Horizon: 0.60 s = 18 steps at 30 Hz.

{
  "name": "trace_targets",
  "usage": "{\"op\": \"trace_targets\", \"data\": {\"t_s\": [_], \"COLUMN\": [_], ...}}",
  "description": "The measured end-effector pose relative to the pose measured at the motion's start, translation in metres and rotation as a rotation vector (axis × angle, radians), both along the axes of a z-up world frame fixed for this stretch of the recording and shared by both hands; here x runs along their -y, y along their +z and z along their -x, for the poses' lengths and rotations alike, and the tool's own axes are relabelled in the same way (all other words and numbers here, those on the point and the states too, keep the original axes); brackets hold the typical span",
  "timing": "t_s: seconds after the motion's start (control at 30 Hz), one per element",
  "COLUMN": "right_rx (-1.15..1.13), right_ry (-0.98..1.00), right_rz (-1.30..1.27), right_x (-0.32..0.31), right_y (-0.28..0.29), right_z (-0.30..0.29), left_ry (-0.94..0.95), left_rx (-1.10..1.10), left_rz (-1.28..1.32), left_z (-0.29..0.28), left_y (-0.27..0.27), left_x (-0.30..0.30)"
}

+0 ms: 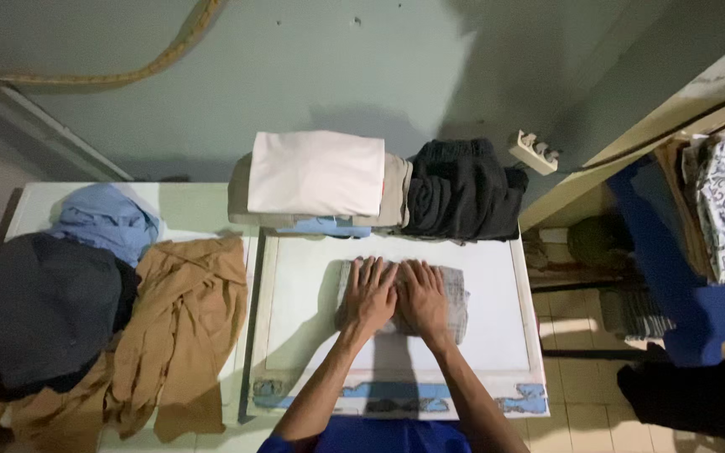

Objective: The person folds a light gray t-shirt and a dark gray pair of pants on a white surface. They smooth and align each garment before folding it into a compact rectangle and placing it on a growing stack of folded clothes.

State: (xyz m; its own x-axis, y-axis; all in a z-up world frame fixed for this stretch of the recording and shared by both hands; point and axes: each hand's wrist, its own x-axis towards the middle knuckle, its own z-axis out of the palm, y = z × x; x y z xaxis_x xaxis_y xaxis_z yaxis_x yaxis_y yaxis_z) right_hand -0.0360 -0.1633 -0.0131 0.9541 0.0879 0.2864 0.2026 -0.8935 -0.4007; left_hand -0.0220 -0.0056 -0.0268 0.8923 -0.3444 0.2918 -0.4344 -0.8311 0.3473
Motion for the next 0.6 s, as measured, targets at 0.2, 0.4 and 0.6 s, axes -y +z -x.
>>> {"op": "trace_targets", "data": {"t_s": [0.2, 0.4, 0.6], "right_rx": [-0.041, -0.054, -0.376], "right_ry": [-0.006, -0.154, -0.315], "right_rz": [0.191, -0.038, 0.276], "right_x": [0.034, 0.062, 0.064], "right_y": [0.015, -0.001, -0.020], "right_z": [0.019, 0.041, 0.035], "left_ry": [0.016, 0.113, 0.275], "left_rx": [-0.025, -0.031, 0.032], "left_rz": [0.050, 0.054, 0.032], "left_z": [0.001, 0.001, -0.004], "left_y": [0.011, -0.002, -0.020], "left_x": [-0.023, -0.050, -0.068]}}
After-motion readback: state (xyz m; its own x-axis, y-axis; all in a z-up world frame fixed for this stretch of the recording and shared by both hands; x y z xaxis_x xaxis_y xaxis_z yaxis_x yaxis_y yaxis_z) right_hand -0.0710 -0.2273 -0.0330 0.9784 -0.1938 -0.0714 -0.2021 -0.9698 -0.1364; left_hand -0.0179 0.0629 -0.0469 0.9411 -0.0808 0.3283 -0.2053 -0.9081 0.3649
